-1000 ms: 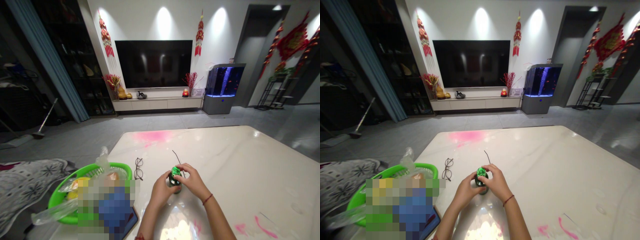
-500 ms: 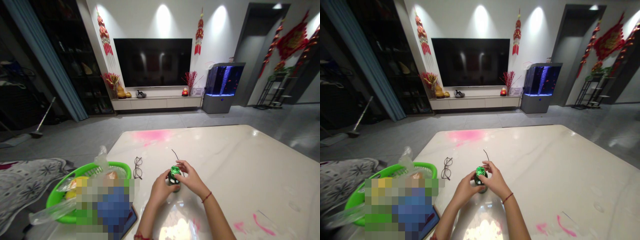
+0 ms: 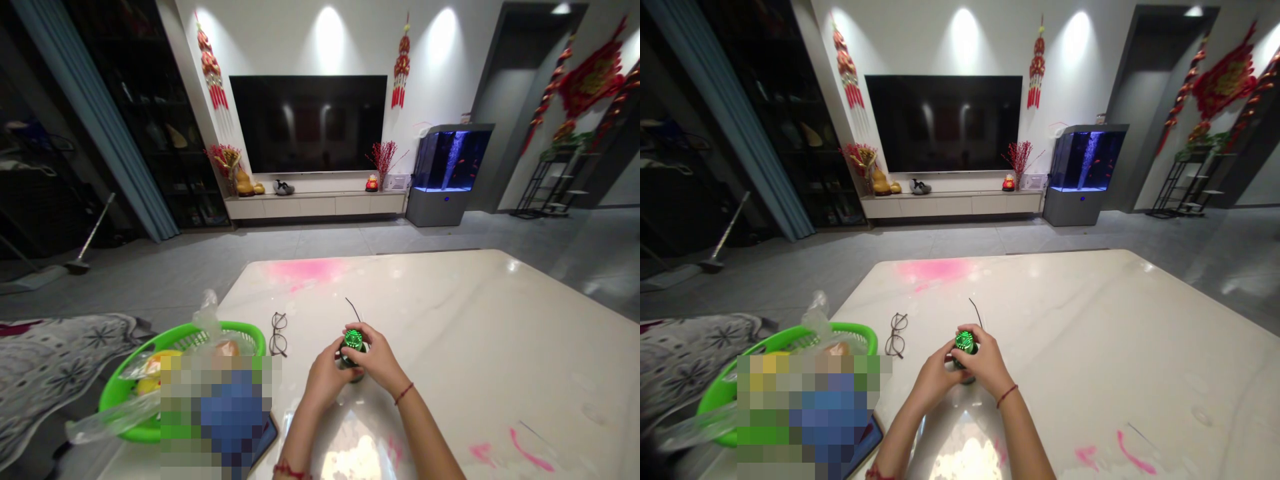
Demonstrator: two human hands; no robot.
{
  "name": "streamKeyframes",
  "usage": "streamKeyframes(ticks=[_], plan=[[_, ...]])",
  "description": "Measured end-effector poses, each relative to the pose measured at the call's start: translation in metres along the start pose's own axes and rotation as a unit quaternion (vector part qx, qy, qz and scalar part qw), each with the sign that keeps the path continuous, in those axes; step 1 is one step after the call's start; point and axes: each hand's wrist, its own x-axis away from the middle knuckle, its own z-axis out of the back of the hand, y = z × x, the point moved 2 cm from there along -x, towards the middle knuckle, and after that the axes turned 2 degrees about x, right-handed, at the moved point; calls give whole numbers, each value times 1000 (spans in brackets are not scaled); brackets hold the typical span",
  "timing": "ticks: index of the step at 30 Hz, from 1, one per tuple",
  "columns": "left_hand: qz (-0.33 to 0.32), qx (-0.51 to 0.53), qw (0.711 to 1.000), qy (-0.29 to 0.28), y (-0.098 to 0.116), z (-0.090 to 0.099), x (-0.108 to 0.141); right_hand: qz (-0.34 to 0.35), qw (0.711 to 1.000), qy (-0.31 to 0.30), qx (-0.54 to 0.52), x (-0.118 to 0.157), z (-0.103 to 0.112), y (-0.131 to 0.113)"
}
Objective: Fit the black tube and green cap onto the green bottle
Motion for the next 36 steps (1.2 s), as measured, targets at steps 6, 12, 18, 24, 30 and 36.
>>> streamKeyframes(ticks=[6, 12, 18, 24, 30, 36], plan=[[-7, 10, 1000, -6, 4, 0, 0, 2, 999, 26, 26, 0, 7, 5], [-3, 13, 1000, 1, 8, 2, 1, 6, 1000, 10, 11, 2, 24, 7], [-1, 10, 1000, 2, 7, 2, 1, 1, 1000, -23, -10, 2, 29, 6], [6, -6, 1000, -3, 8, 2, 1, 1, 1000, -23, -6, 4, 26, -2], [7, -6, 1000, -9, 3, 1, -1, 0, 1000, -17, 9, 3, 12, -3], [3, -12, 1000, -13, 3, 0, 0, 11, 1000, 6, 20, 1, 3, -1]])
